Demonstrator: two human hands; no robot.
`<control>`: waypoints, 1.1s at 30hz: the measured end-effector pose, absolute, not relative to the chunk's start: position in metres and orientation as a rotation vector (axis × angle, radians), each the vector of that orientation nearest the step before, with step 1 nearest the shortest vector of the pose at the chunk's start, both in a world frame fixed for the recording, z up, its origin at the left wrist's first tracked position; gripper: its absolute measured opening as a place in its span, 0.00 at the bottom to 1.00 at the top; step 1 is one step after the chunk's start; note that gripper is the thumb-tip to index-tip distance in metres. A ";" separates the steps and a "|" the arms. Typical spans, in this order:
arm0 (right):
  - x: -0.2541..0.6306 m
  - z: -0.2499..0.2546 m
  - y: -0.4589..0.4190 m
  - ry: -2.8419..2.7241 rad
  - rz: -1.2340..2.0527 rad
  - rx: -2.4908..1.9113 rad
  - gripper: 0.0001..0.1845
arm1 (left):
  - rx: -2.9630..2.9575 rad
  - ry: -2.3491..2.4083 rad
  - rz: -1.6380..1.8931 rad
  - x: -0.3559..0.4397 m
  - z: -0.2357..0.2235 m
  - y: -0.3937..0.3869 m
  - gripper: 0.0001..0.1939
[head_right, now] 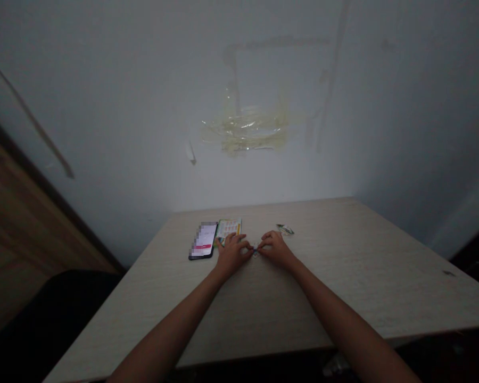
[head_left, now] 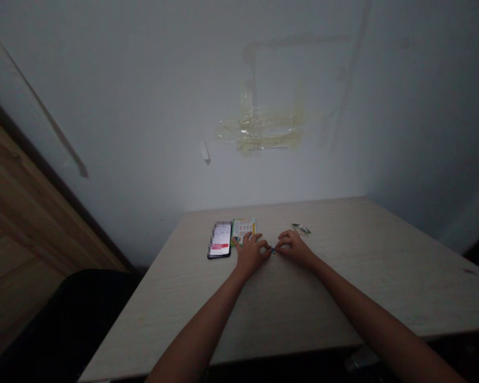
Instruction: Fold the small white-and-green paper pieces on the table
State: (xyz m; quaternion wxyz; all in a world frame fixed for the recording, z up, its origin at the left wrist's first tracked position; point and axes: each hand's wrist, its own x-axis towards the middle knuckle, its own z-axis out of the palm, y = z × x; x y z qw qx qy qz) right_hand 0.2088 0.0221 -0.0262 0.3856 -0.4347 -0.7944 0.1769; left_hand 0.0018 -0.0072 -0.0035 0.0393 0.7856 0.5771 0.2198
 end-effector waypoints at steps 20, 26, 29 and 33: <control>0.194 -0.026 0.033 -1.872 0.286 -1.396 0.09 | 2.389 1.781 0.631 0.003 -0.005 -0.004 0.07; 0.195 -0.028 0.033 -1.851 0.285 -1.395 0.09 | 2.403 1.780 0.637 0.002 -0.005 -0.003 0.08; 0.196 -0.030 0.034 -1.841 0.294 -1.382 0.09 | 2.397 1.777 0.635 0.002 -0.005 -0.004 0.08; 0.200 -0.030 0.036 -1.853 0.345 -1.325 0.09 | 2.394 1.775 0.676 0.002 -0.006 -0.005 0.08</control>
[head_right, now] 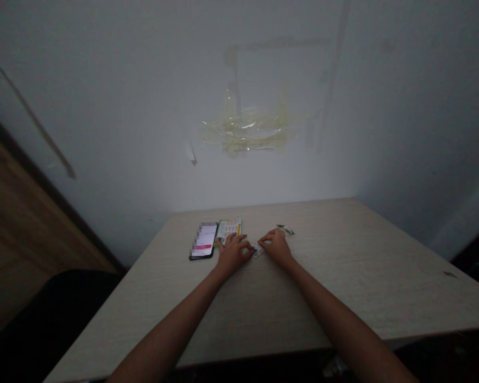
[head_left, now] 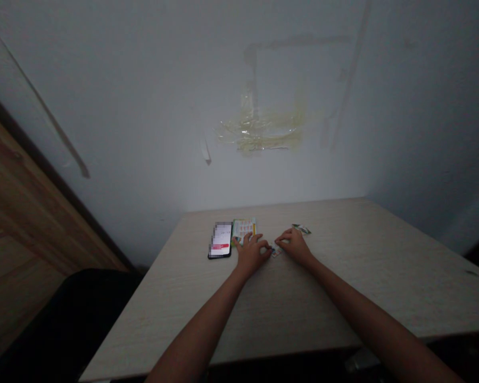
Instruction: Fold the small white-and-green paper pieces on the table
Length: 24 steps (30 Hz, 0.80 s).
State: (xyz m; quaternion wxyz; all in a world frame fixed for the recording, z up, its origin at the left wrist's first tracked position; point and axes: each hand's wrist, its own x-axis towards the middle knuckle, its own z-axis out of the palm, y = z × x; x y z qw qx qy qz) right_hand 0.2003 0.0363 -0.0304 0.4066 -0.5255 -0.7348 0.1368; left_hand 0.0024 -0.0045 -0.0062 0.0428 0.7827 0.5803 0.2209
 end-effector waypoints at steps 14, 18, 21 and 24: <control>0.200 -0.028 0.031 -1.904 0.372 -1.306 0.08 | 2.395 1.776 0.658 0.002 -0.004 -0.005 0.08; 0.198 -0.028 0.032 -1.903 0.336 -1.341 0.09 | 2.391 1.780 0.656 0.003 -0.004 -0.004 0.08; 0.197 -0.029 0.034 -1.884 0.313 -1.364 0.09 | 2.391 1.783 0.675 0.003 -0.005 -0.004 0.07; 0.198 -0.030 0.035 -1.862 0.314 -1.359 0.09 | 2.395 1.781 0.682 0.003 -0.005 -0.005 0.07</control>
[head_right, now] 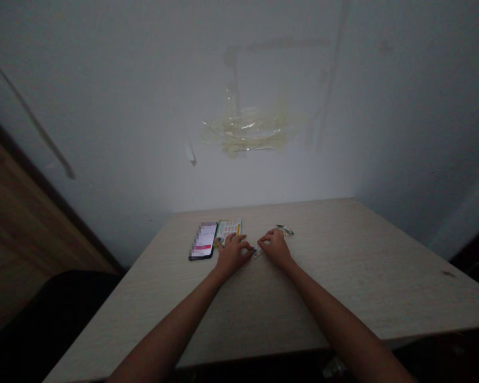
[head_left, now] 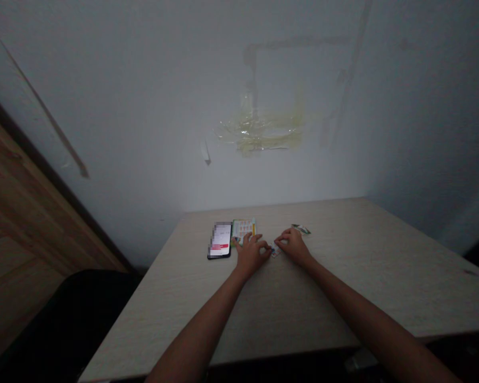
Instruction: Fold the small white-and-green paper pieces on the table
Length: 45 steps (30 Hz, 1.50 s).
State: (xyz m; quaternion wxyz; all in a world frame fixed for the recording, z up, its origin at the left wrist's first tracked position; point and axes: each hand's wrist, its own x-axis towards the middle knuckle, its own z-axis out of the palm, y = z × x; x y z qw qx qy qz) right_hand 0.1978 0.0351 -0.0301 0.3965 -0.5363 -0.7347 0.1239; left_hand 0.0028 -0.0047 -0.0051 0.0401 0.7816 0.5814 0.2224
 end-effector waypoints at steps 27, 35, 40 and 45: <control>0.199 -0.024 0.023 -2.020 0.351 -1.155 0.02 | 2.402 1.770 0.714 0.002 -0.008 -0.004 0.09; 0.203 -0.019 0.016 -2.061 0.423 -1.135 0.02 | 2.377 1.791 0.702 0.003 -0.006 -0.005 0.08; 0.204 -0.018 0.014 -2.085 0.455 -1.086 0.02 | 2.388 1.799 0.719 0.002 -0.007 -0.005 0.08; 0.205 -0.014 0.010 -2.093 0.502 -1.095 0.03 | 2.388 1.789 0.701 0.002 -0.004 -0.007 0.09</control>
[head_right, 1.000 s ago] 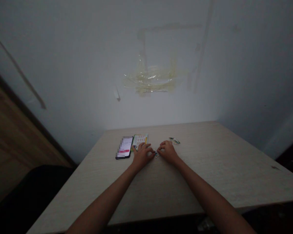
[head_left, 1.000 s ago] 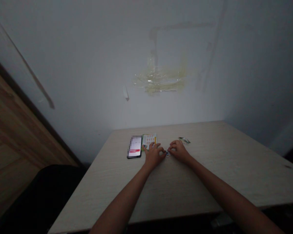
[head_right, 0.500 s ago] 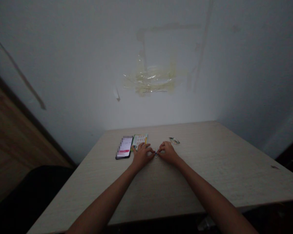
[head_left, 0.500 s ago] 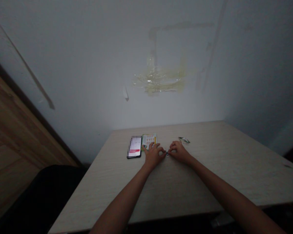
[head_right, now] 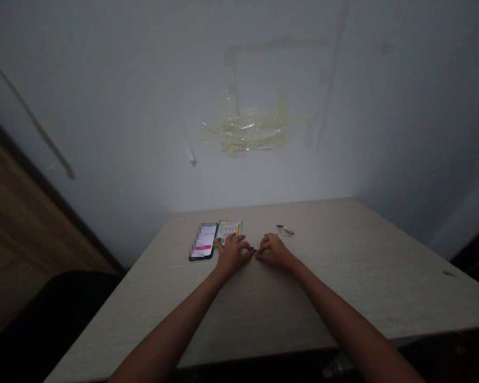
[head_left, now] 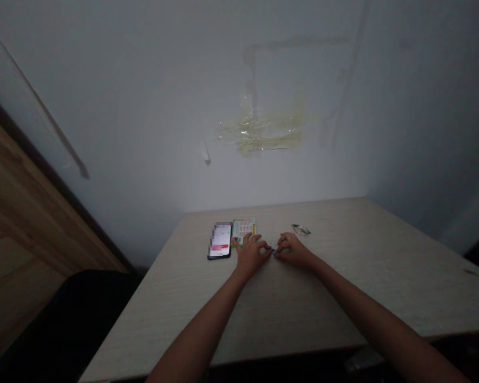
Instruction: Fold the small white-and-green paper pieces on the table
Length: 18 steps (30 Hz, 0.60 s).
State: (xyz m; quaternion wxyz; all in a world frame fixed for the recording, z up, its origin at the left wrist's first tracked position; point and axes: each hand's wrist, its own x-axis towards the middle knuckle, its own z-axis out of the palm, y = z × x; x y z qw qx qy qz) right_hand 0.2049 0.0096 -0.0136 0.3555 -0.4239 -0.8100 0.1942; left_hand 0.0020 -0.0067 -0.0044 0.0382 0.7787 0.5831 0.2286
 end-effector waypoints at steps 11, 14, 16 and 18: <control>0.205 -0.020 0.015 -1.989 0.438 -1.135 0.03 | 2.360 1.816 0.674 0.001 0.000 -0.007 0.09; 0.204 -0.024 0.017 -1.954 0.394 -1.198 0.08 | 2.351 1.784 0.714 0.000 -0.001 -0.006 0.07; 0.203 -0.025 0.017 -1.969 0.373 -1.208 0.10 | 2.349 1.761 0.735 0.000 -0.002 -0.005 0.07; 0.203 -0.026 0.017 -1.988 0.374 -1.201 0.10 | 2.349 1.754 0.746 -0.001 -0.002 -0.004 0.06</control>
